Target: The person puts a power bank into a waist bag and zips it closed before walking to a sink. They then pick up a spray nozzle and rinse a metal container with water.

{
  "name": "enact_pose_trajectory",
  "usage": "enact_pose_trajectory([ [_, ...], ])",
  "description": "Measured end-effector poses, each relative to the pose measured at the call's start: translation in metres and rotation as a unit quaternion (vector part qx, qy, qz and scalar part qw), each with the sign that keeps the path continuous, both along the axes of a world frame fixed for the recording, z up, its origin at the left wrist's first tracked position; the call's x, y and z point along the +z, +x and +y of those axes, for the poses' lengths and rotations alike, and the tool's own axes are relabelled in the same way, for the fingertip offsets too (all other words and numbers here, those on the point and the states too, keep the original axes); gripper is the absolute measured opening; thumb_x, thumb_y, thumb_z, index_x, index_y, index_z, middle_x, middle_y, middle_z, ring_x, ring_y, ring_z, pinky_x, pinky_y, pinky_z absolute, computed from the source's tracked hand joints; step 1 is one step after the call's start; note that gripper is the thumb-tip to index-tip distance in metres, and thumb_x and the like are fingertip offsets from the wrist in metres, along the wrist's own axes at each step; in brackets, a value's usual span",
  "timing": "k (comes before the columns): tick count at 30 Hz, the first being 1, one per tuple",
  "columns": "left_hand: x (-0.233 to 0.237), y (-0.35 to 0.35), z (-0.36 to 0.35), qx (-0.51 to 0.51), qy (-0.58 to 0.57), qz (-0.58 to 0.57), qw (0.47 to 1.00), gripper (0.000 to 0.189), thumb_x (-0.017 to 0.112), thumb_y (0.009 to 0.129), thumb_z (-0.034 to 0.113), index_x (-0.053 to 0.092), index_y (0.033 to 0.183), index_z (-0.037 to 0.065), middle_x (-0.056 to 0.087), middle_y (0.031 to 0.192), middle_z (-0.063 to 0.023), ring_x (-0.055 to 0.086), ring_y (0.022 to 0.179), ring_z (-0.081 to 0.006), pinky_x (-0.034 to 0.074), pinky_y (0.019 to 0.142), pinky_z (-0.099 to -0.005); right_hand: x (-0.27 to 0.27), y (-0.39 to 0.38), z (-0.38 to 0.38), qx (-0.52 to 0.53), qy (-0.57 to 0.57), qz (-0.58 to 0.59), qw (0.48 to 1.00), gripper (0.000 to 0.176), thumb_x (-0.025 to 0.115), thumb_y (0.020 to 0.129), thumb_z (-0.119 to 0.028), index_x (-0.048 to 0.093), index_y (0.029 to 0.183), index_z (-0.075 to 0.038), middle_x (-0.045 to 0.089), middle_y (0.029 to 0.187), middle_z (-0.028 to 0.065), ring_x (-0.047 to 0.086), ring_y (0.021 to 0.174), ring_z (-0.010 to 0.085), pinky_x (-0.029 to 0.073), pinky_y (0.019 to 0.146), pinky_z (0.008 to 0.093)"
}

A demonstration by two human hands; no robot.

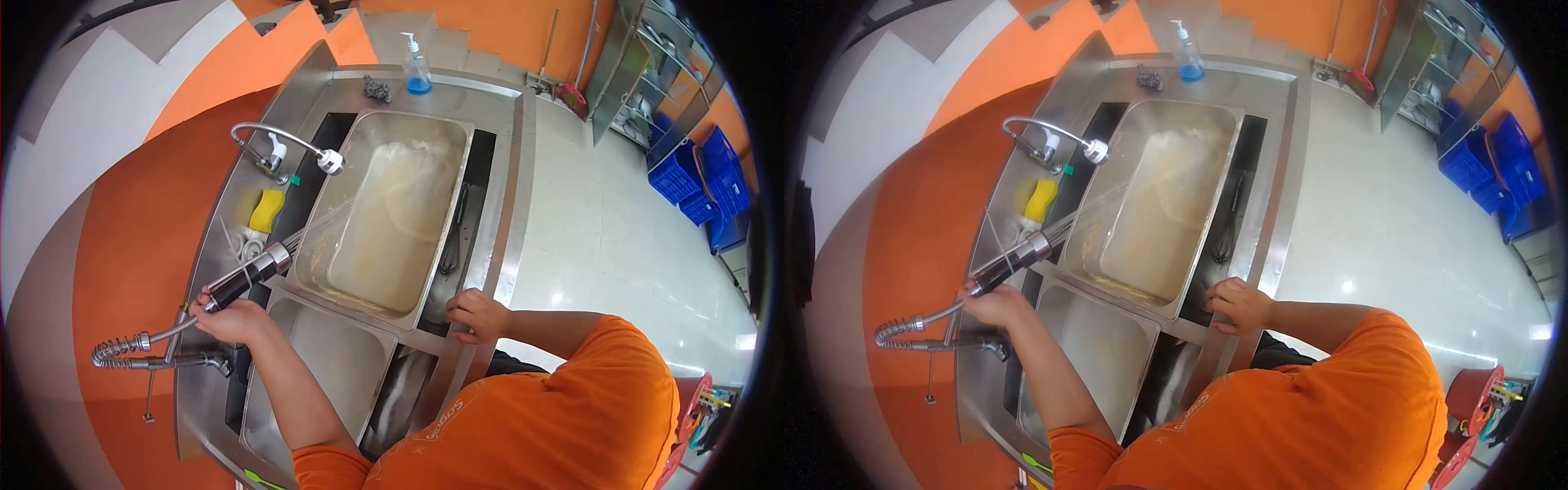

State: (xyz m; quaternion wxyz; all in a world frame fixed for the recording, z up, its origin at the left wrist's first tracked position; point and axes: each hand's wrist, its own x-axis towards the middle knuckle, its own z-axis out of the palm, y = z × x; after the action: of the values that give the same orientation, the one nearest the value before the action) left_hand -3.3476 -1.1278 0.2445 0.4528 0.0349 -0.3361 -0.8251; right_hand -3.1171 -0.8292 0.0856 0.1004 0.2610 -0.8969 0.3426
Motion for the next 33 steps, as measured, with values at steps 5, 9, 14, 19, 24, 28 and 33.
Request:
enact_pose_trajectory([
  [5,0.005,-0.004,0.003,0.016,0.013,-0.003,1.0,0.013,0.049,0.086,0.011,0.043,0.088,-0.001,0.046,0.076,-0.007,0.052,0.075,-0.0181,0.048,0.071,-0.0287,0.002,-0.002,-0.001,0.006,0.004,0.002,1.0,0.029,0.069,0.07,-0.021,0.053,0.093,-0.01,0.05,0.101,0.0082,0.05,0.095,0.0252,0.04,0.083,0.0358],
  [9,0.009,-0.011,0.003,0.008,0.036,0.008,0.999,0.012,0.049,0.086,0.012,0.043,0.089,0.002,0.046,0.077,-0.0059,0.052,0.075,-0.0175,0.047,0.072,-0.0288,0.001,-0.002,-0.002,-0.004,0.018,0.004,1.0,0.03,0.069,0.07,-0.021,0.053,0.092,-0.009,0.051,0.101,0.0082,0.05,0.094,0.0255,0.04,0.081,0.0359],
  [14,0.019,-0.006,0.015,0.006,0.049,0.011,0.999,0.011,0.049,0.084,0.011,0.041,0.088,0.004,0.044,0.076,-0.0045,0.05,0.074,-0.0169,0.046,0.072,-0.0295,0.002,-0.002,-0.002,-0.008,0.018,-0.005,1.0,0.03,0.069,0.07,-0.021,0.054,0.093,-0.009,0.051,0.102,0.0086,0.05,0.094,0.0264,0.04,0.081,0.0366],
  [19,0.016,-0.005,0.012,-0.007,0.044,0.003,0.999,0.011,0.049,0.084,0.011,0.04,0.087,0.004,0.043,0.075,-0.0038,0.049,0.074,-0.0167,0.046,0.072,-0.0292,0.001,-0.002,-0.003,-0.01,0.018,-0.007,1.0,0.03,0.068,0.07,-0.02,0.054,0.094,-0.009,0.05,0.102,0.009,0.05,0.094,0.027,0.04,0.082,0.0371],
  [24,0.014,-0.003,0.011,-0.015,0.044,0.003,0.999,0.011,0.048,0.085,0.011,0.04,0.087,0.005,0.042,0.076,-0.0034,0.048,0.074,-0.0165,0.046,0.072,-0.0294,0.002,-0.003,-0.003,-0.009,0.018,-0.005,1.0,0.031,0.069,0.069,-0.02,0.054,0.094,-0.009,0.051,0.101,0.0093,0.05,0.094,0.0274,0.04,0.083,0.0371],
  [28,0.011,-0.002,0.009,-0.021,0.043,0.007,0.999,0.011,0.048,0.085,0.012,0.04,0.085,0.005,0.042,0.077,-0.0036,0.048,0.076,-0.0163,0.045,0.074,-0.0298,0.0,-0.003,-0.003,-0.01,0.025,0.003,1.0,0.033,0.069,0.068,-0.02,0.054,0.095,-0.009,0.051,0.101,0.0095,0.051,0.094,0.0277,0.04,0.083,0.0372],
  [33,0.015,0.0,0.012,-0.014,0.044,-0.003,0.999,0.012,0.048,0.085,0.013,0.04,0.083,0.006,0.042,0.077,-0.0038,0.048,0.077,-0.0167,0.045,0.075,-0.0308,-0.001,-0.003,-0.004,-0.013,0.022,0.003,1.0,0.033,0.07,0.067,-0.019,0.054,0.094,-0.009,0.051,0.1,0.0095,0.051,0.093,0.0278,0.04,0.082,0.0371],
])
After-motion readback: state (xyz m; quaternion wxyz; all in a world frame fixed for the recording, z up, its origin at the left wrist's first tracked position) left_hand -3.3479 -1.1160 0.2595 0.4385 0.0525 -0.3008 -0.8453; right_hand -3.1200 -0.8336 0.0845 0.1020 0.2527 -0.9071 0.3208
